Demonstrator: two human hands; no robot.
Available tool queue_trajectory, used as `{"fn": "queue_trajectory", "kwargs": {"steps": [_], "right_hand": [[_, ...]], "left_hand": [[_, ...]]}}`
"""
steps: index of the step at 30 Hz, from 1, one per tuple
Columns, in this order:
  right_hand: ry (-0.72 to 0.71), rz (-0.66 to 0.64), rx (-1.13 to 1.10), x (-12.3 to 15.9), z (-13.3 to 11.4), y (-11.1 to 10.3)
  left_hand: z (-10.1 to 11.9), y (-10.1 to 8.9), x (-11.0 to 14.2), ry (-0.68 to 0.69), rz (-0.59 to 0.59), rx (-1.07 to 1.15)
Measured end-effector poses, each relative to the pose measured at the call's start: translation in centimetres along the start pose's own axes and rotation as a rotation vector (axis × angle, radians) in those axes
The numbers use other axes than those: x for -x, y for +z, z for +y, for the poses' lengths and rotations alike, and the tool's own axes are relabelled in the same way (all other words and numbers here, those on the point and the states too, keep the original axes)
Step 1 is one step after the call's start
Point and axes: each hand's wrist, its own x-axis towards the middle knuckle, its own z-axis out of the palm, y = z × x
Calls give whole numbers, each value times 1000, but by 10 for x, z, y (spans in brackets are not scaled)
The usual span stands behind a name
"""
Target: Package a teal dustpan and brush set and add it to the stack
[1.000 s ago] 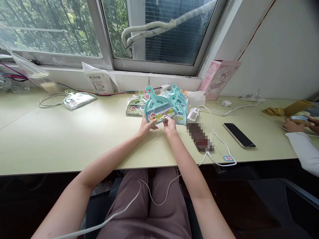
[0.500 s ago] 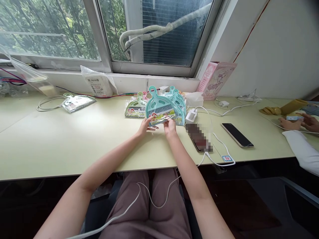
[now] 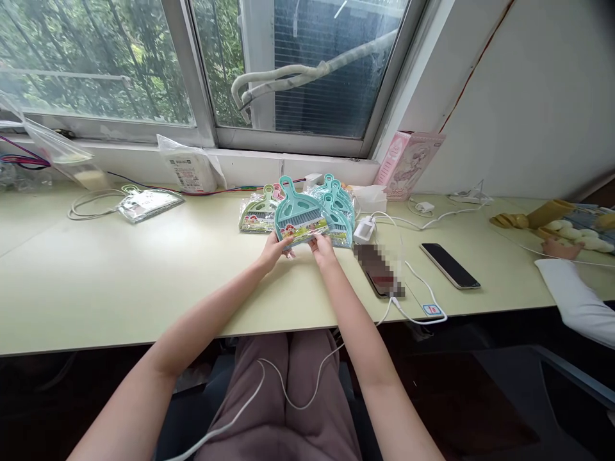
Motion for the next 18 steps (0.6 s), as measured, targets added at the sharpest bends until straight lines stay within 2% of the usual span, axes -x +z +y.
{"fn": "queue_trajectory", "kwargs": {"steps": [4,6,8,11,13,15,18], "right_hand": [[51,-156,210,-8,-6,-4],[4,-178,316,-10,-7,-7],[-176,-140,491,-9,-7,-9],[-646,-61,916,-3,-4,-11],[-915,-63,1195,2,-2,-11],[-1072,-84,1376,5,0,-12],[-1175,-89,1466,7,0,-12]], "left_hand": [[5,-17,-16,39,120,32],[8,-32,-26,56,212,68],[13,-50,-36,75,294,135],[21,-79,-44,54,318,216],[26,-93,-45,5,300,241],[28,-100,-43,-52,260,244],[27,-100,-38,-138,153,211]]}}
